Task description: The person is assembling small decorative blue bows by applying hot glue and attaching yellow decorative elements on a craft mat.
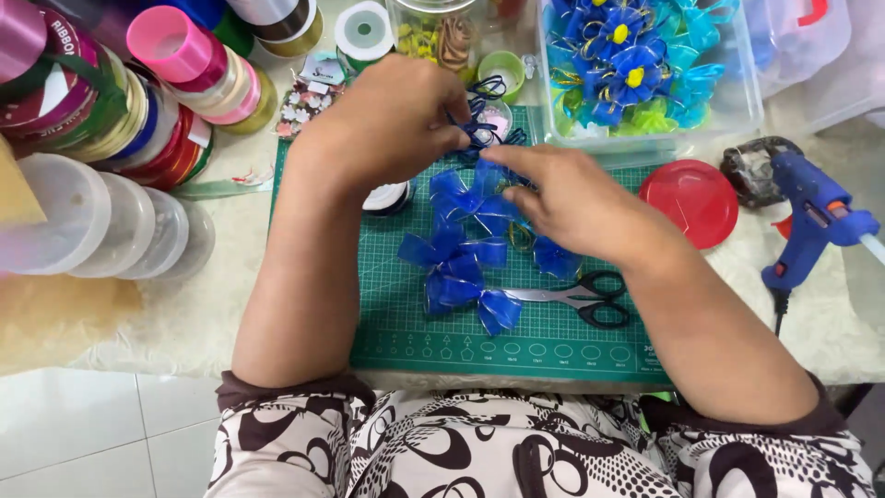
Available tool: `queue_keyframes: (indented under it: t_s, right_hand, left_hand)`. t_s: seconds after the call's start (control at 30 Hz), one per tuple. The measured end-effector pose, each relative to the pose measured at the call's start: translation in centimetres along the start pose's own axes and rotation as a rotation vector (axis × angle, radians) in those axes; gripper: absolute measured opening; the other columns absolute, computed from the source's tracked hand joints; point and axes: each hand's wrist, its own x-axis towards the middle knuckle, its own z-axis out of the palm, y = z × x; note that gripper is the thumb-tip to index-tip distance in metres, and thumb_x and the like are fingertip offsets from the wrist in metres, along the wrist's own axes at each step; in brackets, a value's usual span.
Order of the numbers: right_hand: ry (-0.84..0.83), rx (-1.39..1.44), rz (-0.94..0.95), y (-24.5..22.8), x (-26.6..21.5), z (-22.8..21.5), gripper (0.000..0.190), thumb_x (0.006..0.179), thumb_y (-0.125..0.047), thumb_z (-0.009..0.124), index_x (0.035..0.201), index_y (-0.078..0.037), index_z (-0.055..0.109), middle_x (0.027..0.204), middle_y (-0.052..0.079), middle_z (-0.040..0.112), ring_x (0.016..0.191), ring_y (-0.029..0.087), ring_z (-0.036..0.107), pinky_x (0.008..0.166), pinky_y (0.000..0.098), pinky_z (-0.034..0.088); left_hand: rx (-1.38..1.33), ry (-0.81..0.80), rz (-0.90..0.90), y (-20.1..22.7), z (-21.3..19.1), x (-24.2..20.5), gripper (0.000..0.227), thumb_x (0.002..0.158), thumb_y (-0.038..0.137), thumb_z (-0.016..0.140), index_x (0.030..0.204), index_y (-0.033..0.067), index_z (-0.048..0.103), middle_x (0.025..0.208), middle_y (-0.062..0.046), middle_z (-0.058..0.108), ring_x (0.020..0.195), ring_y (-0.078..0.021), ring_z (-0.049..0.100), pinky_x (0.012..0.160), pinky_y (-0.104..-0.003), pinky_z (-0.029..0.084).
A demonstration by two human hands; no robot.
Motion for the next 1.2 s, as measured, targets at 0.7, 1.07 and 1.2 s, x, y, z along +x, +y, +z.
queue_keyframes:
  t_s: [0.7,1.07,1.2]
  right_hand:
    - [0.393,0.500,-0.144,-1.5,-4.3,-3.6,0.036,0.104,-0.006,0.052,0.138,-0.002,0.060,0.146,0.024,0.055,0.046,0.012,0.060,0.059,0.0218,0.056]
    - [0.370,0.575,-0.056,0.5,-3.1,-1.4,0.050,0.092,-0.007,0.069,0.141,-0.005,0.058,0.141,0.014,0.061,0.049,0.010,0.057,0.052,0.0205,0.052]
    - [0.472,0.657,-0.146,1.6,-1.9,0.7,0.053,0.084,0.005,0.076,0.135,0.006,0.063,0.105,0.020,0.069,0.044,0.014,0.062,0.042,0.0255,0.050]
  left_hand:
    - [-1.320,0.147,-0.060,3.1,5.0,-2.1,0.098,0.076,0.026,0.086,0.155,0.0080,0.032,0.123,-0.015,0.071,0.113,-0.0220,0.072,0.098,-0.038,0.065]
    - [-1.115,0.226,-0.041,0.9,8.4,-1.9,0.055,0.089,0.000,0.065,0.142,0.0097,0.054,0.128,-0.004,0.065,0.095,-0.0056,0.062,0.086,-0.023,0.053]
    - [-1.060,0.305,-0.007,0.8,10.7,-1.4,0.060,0.083,0.000,0.074,0.141,0.0091,0.063,0.126,-0.017,0.071,0.113,-0.0280,0.071,0.099,-0.045,0.054]
